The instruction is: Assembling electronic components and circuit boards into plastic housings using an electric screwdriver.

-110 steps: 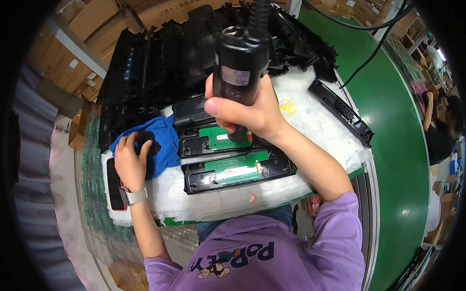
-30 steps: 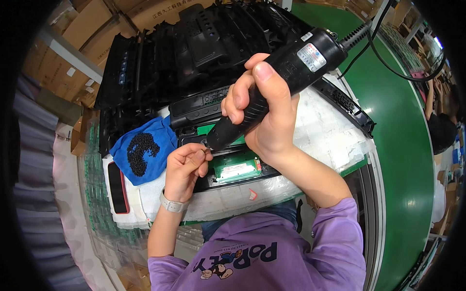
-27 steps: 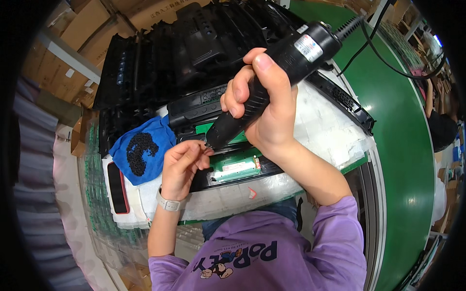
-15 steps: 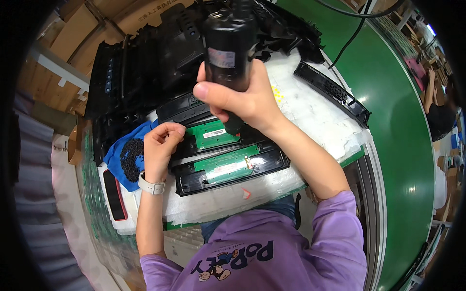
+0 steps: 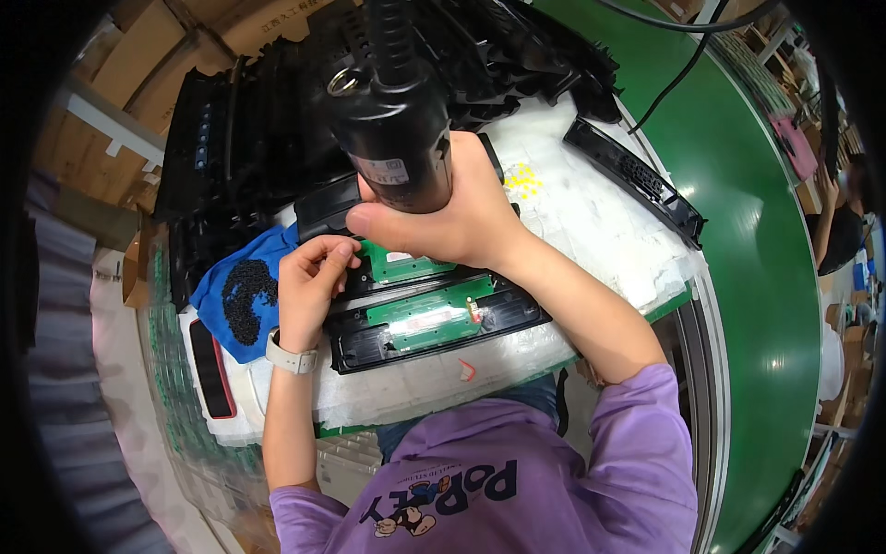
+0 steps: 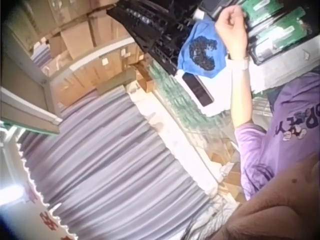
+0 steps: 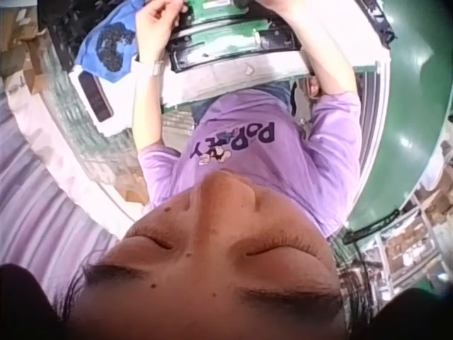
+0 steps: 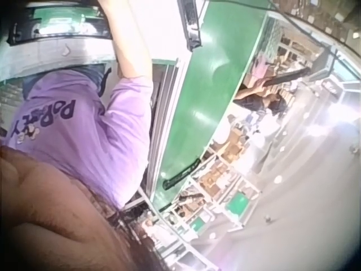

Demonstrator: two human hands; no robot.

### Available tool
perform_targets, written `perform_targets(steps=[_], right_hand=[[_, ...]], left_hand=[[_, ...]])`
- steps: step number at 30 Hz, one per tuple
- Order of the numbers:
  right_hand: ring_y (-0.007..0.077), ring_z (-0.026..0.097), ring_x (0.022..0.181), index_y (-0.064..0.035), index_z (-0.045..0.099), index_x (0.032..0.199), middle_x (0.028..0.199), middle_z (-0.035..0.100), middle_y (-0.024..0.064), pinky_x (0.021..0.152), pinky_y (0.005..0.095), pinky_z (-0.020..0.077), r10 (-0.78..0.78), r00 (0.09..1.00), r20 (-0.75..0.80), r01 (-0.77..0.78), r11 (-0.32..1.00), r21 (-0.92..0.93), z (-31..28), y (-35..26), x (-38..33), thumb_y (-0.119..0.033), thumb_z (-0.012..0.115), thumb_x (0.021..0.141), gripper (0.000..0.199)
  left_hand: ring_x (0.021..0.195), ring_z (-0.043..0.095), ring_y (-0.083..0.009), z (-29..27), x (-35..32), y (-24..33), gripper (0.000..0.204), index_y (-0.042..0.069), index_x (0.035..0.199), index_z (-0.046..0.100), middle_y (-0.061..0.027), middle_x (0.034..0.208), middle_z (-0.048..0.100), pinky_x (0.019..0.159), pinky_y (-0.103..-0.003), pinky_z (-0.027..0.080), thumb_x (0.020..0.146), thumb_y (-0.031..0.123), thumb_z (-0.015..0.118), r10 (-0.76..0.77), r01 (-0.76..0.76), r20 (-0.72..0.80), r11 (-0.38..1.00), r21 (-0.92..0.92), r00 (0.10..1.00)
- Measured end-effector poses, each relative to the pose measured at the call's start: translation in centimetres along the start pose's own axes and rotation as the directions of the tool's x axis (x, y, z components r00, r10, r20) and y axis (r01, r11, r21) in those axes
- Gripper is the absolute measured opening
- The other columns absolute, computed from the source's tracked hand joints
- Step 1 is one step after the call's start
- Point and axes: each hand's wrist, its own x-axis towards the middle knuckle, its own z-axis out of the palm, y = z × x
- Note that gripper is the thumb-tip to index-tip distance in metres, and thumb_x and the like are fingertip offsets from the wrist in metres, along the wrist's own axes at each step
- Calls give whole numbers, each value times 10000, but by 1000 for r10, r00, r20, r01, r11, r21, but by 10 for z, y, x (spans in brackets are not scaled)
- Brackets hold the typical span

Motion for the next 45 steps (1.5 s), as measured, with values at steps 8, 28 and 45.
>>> perform_targets(steps=[8, 28, 45], right_hand=[[89, 482, 434, -15, 507, 797, 600, 517, 26, 395, 203, 386, -423, 904, 67, 426, 869, -252, 1, 8, 3, -16, 659, 649, 213], [139, 424, 392, -64, 448, 990, 547, 455, 37, 465, 310, 402, -294, 942, -164, 334, 752, 569, -10, -8, -4, -341, 429, 893, 294], [130, 448, 384, -5, 523, 814, 515, 477, 42, 421, 267, 387, -156, 940, -303, 262, 900, 348, -28, -13, 11, -162, 577, 816, 167]], left_hand=[[545, 447, -14, 2, -1, -4, 139, -5, 826, 613, 11, 673, 575, 481, -154, 346, 871, 120, 572, 20, -20, -16, 1000, 17, 1000], [518, 453, -30, 22, -29, 12, 112, -33, 882, 650, -56, 734, 636, 465, -158, 345, 813, 52, 629, 26, 12, 198, 983, -186, 980], [788, 561, -118, 16, -24, 8, 240, -46, 1081, 530, -129, 1015, 605, 669, -212, 436, 906, 103, 462, -12, 38, 69, 920, -391, 998]])
